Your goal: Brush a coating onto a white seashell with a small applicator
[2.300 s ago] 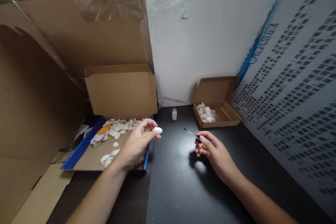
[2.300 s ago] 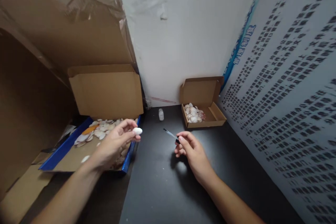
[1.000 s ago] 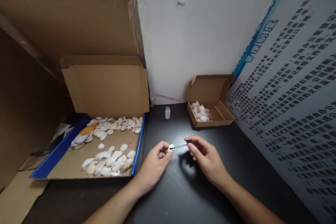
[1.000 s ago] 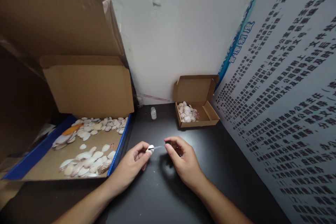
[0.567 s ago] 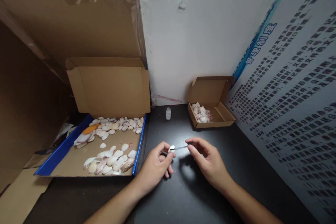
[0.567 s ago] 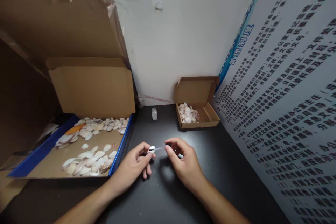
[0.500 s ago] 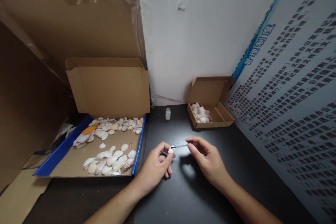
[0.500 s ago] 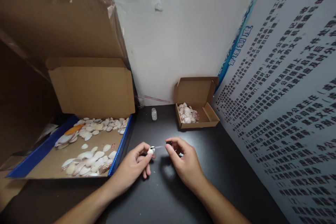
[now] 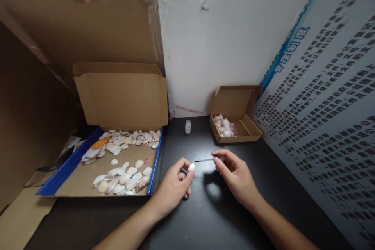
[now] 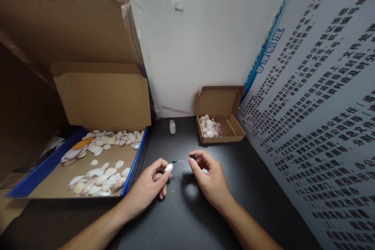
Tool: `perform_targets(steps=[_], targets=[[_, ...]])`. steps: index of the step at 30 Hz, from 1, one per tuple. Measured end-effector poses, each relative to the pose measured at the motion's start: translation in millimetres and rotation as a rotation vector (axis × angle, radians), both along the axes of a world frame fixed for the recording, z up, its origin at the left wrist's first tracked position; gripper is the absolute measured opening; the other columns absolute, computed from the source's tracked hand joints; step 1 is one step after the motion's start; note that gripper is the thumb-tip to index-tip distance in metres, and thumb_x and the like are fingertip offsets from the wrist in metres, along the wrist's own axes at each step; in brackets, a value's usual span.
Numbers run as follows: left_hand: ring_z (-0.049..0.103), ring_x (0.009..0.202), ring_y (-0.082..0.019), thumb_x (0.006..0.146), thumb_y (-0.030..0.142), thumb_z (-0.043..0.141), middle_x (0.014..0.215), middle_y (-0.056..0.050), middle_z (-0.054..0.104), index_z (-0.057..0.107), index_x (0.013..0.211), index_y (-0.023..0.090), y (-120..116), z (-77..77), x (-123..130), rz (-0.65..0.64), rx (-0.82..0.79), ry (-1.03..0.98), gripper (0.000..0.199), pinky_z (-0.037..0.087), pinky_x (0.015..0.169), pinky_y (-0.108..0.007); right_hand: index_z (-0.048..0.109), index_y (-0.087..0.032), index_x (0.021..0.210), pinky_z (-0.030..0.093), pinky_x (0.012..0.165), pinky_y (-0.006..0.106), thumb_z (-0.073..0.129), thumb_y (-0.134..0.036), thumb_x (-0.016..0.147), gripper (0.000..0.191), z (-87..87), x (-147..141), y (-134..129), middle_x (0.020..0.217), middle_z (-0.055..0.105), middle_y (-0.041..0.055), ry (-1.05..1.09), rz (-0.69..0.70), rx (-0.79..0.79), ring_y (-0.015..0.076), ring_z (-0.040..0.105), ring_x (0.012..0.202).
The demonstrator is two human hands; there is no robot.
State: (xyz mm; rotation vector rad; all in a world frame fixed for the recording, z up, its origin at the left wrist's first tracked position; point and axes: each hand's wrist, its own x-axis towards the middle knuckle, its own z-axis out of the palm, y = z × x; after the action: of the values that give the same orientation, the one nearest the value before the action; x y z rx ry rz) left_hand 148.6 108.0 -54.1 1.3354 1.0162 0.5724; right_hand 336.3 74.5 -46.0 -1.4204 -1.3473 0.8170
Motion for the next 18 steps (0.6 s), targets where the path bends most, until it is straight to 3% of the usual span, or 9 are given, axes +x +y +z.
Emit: perform_targets(steps=[6,9,12,15,18], targets=[[0.048,0.044,-0.008,0.082,0.055,0.053,0.056,0.006,0.050,0.044,0.088,0.019,-0.3,0.0,0.0,-0.001,0.011,-0.003,0.038,0.041,0.045,-0.019,0.063,-0.013,0.099,0.039,0.060,0.026,0.056,-0.043,0.088,0.033,-1.1,-1.4,-0.6,0.069,0.050,0.0002,-0.018,0.032,-0.016,0.0144,0.049,0.063],[0.050,0.045,-0.006,0.081,0.055,0.055,0.071,0.001,0.059,0.044,0.088,0.018,0.4,-0.3,0.2,-0.005,0.014,-0.022,0.039,0.041,0.043,-0.019,0.063,-0.013,0.099,0.038,0.059,0.027,0.056,-0.045,0.087,0.035,-1.0,-0.2,-0.1,0.067,0.048,-0.0005,-0.003,-0.025,-0.019,0.0143,0.047,0.061],[0.052,0.045,-0.006,0.080,0.057,0.055,0.085,-0.003,0.061,0.043,0.088,0.018,1.7,-0.2,-0.1,0.000,0.013,-0.056,0.041,0.039,0.041,-0.019,0.062,-0.013,0.102,0.039,0.058,0.027,0.054,-0.046,0.088,0.036,-0.4,-0.7,-0.5,0.067,0.048,-0.0006,0.042,0.017,-0.025,0.0144,0.048,0.061],[0.051,0.045,-0.006,0.080,0.057,0.055,0.074,0.002,0.057,0.045,0.090,0.017,3.8,-0.4,-1.6,0.006,0.002,-0.064,0.042,0.039,0.042,-0.019,0.063,-0.013,0.101,0.039,0.059,0.027,0.055,-0.045,0.088,0.035,-0.3,-1.6,-0.6,0.068,0.049,-0.0002,0.012,0.055,-0.026,0.0144,0.048,0.062],[0.043,0.043,-0.004,0.079,0.056,0.059,0.063,0.007,0.044,0.050,0.089,0.016,6.0,-1.2,-3.2,0.023,0.029,-0.071,0.043,0.035,0.041,-0.018,0.064,-0.013,0.098,0.038,0.059,0.026,0.057,-0.043,0.087,0.033,0.3,0.5,1.3,0.067,0.049,-0.0002,-0.027,-0.023,-0.008,0.0142,0.047,0.062]])
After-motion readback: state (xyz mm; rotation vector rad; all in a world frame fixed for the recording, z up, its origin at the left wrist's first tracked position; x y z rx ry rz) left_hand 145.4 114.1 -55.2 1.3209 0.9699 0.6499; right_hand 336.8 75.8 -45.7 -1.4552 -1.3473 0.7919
